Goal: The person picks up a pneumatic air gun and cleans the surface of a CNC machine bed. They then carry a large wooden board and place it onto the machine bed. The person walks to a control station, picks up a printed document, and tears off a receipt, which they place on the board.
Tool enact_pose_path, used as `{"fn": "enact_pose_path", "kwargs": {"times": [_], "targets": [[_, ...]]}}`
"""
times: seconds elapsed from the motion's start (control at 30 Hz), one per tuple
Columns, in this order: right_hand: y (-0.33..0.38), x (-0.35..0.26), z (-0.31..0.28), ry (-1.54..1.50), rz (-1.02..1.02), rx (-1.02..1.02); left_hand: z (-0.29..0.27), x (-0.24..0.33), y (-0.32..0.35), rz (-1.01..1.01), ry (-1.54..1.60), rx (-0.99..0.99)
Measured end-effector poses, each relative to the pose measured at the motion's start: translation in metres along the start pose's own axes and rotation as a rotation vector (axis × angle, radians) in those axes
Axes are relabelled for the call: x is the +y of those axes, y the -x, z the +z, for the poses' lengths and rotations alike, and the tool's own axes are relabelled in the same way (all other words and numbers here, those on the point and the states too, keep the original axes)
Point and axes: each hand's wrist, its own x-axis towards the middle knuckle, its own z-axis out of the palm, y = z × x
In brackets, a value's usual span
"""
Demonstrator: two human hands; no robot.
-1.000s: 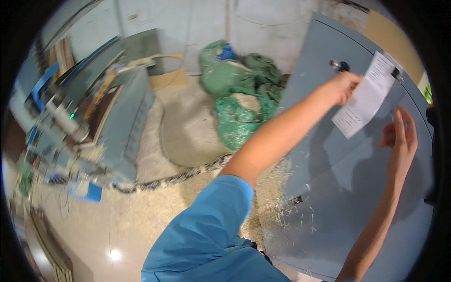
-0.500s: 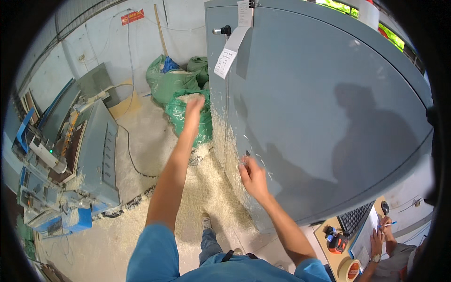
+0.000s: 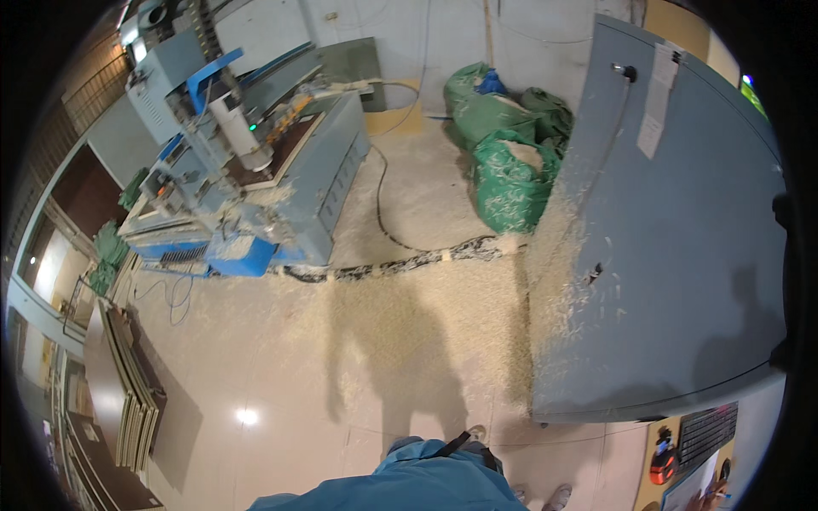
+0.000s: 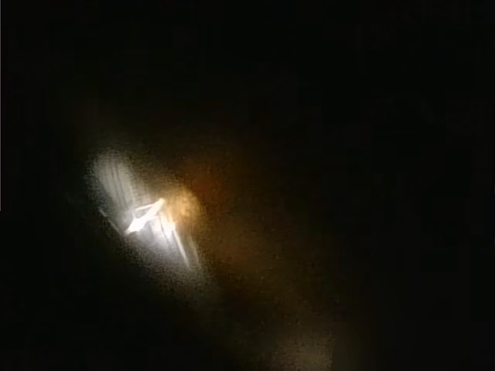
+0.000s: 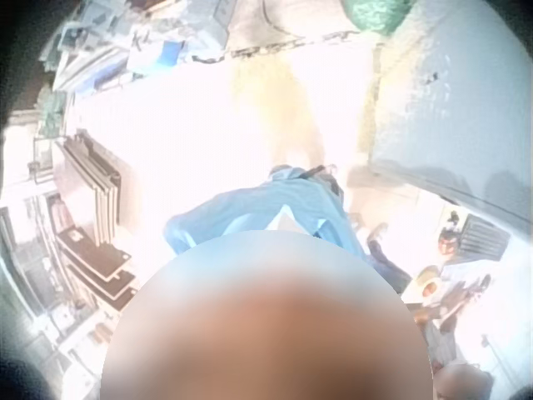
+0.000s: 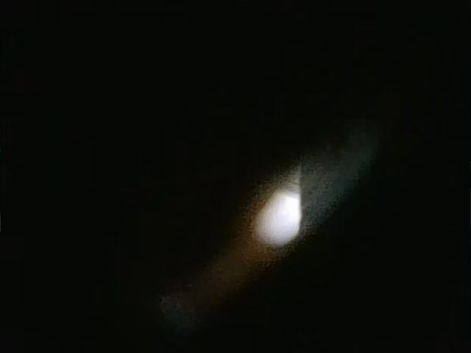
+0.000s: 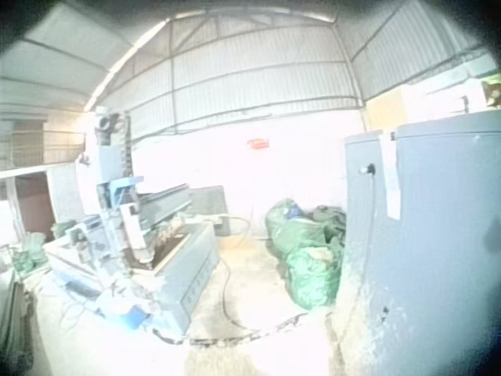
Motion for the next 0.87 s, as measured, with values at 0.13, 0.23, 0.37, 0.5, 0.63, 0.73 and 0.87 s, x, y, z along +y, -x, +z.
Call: {"fn": "enact_pose_path", "kwargs": {"times": [0.13,0.23,0.37,0.5,0.63,0.73,0.87], "targets": [[0.001,0.025,0.037,-0.06,-0.002,0.022,-0.006,0.0,-0.044,0.245,-0.051,0.036],[-0.005,-0.005,0.073,-0.146,-0.166,0.078,-0.043,0.066,-0.077,0.917,-0.605,0.293],[0.023,-0.192,0.124,0.098,-0.628,0.172,-0.11,0.241,-0.037,0.619,0.657,-0.078],[0.178,-0.317,0.234,-0.264,-1.042,-0.005,-0.165,0.268,0.032,0.82,0.759,-0.163],[0.308,-0.292,0.346,-0.156,-1.19,-0.221,-0.176,0.164,0.029,0.783,0.804,-0.123],[0.302,-0.206,0.369,-0.015,-1.168,-0.291,-0.142,0.034,-0.004,0.701,0.473,-0.114],[0.235,-0.074,0.367,0.066,-0.827,-0.258,-0.068,-0.173,-0.005,0.326,0.27,0.016]]}}
